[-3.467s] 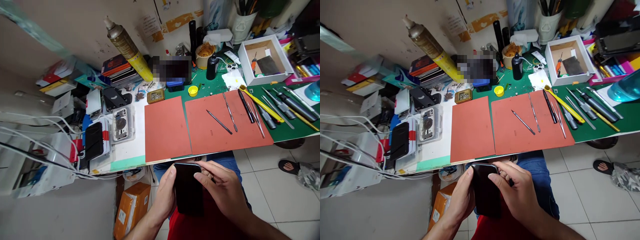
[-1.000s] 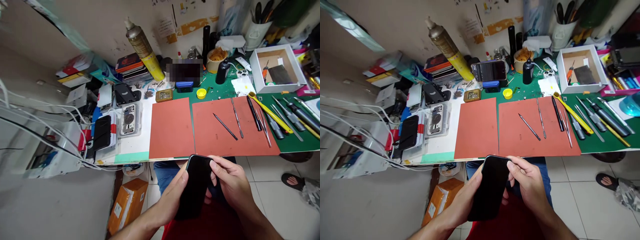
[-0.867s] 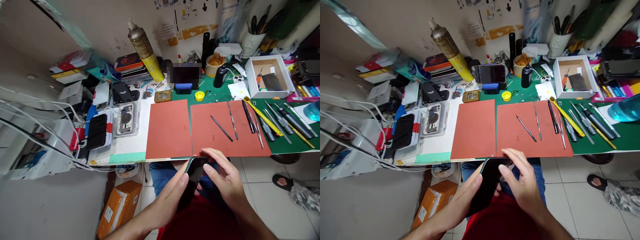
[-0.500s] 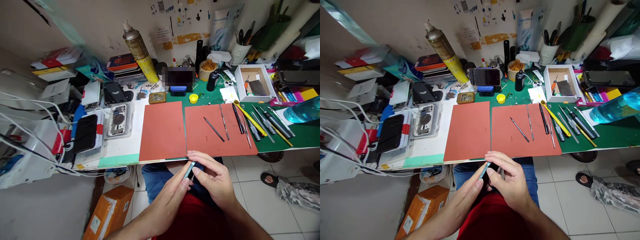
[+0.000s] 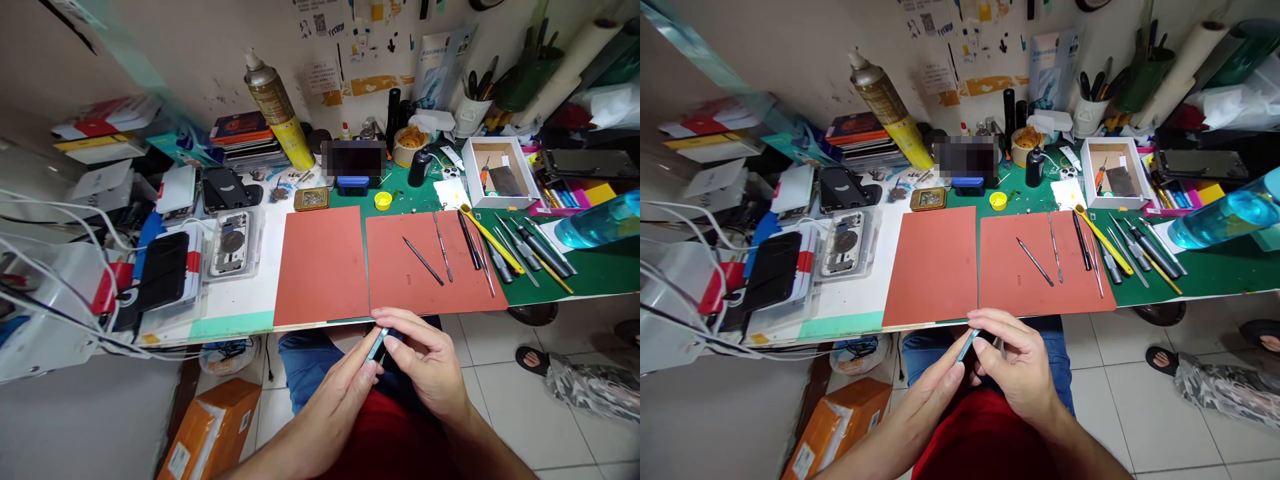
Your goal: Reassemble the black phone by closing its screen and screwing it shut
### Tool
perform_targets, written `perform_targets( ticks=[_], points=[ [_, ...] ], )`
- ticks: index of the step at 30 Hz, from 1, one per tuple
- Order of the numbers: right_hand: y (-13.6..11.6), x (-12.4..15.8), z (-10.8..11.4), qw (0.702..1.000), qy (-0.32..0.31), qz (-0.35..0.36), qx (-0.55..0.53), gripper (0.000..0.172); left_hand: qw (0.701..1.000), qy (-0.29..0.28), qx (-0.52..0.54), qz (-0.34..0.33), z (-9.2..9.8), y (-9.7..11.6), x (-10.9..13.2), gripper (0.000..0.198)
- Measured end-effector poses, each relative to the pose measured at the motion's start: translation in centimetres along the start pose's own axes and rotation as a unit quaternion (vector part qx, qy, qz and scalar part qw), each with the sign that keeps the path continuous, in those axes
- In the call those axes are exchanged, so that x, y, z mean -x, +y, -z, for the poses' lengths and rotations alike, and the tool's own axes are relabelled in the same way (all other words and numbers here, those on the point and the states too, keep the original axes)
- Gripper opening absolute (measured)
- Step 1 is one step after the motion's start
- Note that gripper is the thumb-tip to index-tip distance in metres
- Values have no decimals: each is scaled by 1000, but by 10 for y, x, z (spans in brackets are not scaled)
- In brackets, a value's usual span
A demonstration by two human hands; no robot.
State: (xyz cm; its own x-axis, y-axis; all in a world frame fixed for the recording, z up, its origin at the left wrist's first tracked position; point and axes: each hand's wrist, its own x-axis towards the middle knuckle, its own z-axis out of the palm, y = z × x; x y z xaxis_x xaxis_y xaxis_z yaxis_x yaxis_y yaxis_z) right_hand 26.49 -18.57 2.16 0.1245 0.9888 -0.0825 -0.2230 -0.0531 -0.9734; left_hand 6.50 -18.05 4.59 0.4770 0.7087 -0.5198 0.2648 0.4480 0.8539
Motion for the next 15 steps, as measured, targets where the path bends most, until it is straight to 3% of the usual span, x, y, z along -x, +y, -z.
perform_targets(
  ticks=[5, 10, 15],
  points=[
    [1, 0, 2, 1000, -8, 12, 6, 18, 997, -36, -65, -10, 3, -1, -2, 66],
    [-3, -3, 6, 996, -41, 73, 42, 27, 991, -67, -118, -19, 12, -4, -7, 69],
    [-4, -6, 10, 996, -53, 57, 39, 17, 988, -65, -136, -33, 17, -9, -12, 65]
  ],
)
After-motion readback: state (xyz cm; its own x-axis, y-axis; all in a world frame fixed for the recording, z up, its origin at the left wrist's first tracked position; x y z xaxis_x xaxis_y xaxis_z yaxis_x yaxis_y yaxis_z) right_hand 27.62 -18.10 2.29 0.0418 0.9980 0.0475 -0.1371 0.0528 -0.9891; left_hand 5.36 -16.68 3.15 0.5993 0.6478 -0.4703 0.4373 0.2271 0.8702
